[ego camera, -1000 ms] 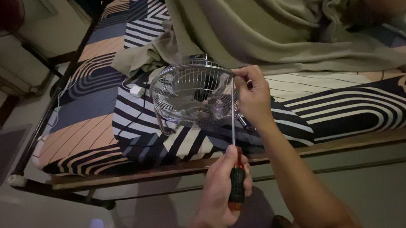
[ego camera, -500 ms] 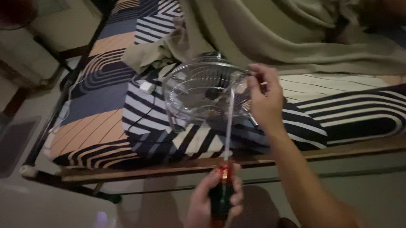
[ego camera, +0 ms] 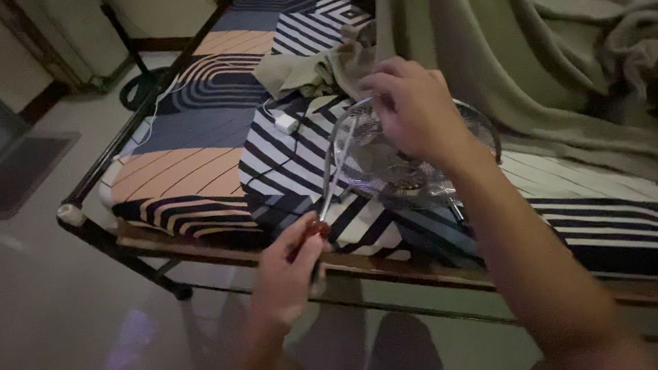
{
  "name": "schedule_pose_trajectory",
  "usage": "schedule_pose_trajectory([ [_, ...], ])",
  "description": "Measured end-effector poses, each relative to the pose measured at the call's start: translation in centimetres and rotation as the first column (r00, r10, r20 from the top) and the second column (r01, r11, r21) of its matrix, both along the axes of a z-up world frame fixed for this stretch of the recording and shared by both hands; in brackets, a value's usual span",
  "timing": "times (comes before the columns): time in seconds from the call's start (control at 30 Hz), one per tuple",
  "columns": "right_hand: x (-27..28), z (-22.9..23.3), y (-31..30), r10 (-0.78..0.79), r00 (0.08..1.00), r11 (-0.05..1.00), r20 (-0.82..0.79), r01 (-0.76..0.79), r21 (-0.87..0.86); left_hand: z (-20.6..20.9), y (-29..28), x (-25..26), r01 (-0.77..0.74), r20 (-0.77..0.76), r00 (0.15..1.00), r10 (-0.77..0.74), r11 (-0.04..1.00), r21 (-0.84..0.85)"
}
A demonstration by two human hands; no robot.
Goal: The person uses a screwdriver to tighten screws on the metal cage of a small electric fan placed on a bed. They rotate the fan to access different screw locations and continue tightening throughout the clip.
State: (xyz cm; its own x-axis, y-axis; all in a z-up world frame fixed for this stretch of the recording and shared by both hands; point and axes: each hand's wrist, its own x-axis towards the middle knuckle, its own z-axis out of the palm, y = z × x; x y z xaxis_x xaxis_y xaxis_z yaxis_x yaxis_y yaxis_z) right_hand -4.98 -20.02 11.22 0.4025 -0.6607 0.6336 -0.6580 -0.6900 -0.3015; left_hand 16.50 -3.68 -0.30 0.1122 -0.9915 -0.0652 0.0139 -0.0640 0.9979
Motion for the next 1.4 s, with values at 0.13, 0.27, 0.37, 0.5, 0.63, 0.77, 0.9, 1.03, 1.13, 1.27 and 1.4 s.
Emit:
schedule_pose_trajectory([
  [0.13,2.5,1.1,-1.7,-0.102,0.948,0.995,-0.302,0.099,-0.026,1.1,-0.2,-0.2,-0.017,-0.02,1.0,0.019,0.997,0.076],
  [0.27,3.5,1.3,-1.7,-0.104,0.934,0.989,-0.341,0.134,0.065,1.6,-0.1,0.2,-0.002,-0.059,0.998,0.004,0.999,0.036],
  [0.37,3.7,1.9,-1.4,-0.104,0.908,0.979,-0.406,0.166,0.12,1.7,-0.3,0.5,0.012,-0.097,0.995,-0.01,1.0,0.015],
  [0.5,3.6,2.4,-0.9,-0.118,0.916,0.959,-0.383,0.205,0.195,1.3,-0.4,0.5,0.025,-0.079,0.997,-0.025,1.0,-0.005],
  [0.63,2.9,2.3,-1.9,-0.07,0.938,0.955,-0.341,0.161,0.247,0.7,-1.0,0.3,0.023,-0.226,0.974,-0.024,1.0,-0.006],
  [0.77,1.6,2.3,-3.9,0.153,0.923,0.954,-0.353,-0.045,0.296,0.3,-1.1,1.0,0.101,-0.356,0.928,-0.111,0.994,-0.049],
  [0.9,1.2,1.5,-4.6,0.165,0.94,0.958,-0.299,-0.08,0.277,0.8,-1.0,1.8,0.245,-0.718,0.662,-0.215,0.967,-0.063],
  [1.03,1.6,0.9,-4.0,0.046,0.947,0.962,-0.319,0.043,0.268,2.4,-0.3,1.4,0.264,-0.725,0.66,-0.198,0.964,-0.024],
  [1.13,1.5,1.1,-3.5,0.044,0.953,0.969,-0.301,0.033,0.245,4.1,-0.1,0.3,0.165,-0.506,0.856,-0.105,0.983,0.075],
  [1.27,1.2,1.5,-3.2,0.096,0.955,0.986,-0.279,-0.053,0.159,6.3,0.6,-0.7,0.138,-0.136,0.982,-0.131,0.989,0.048],
  [1.4,1.3,1.6,-2.9,0.02,0.957,0.97,-0.288,0.051,0.238,7.4,1.5,-0.9,0.092,0.293,0.953,-0.07,0.994,-0.062],
])
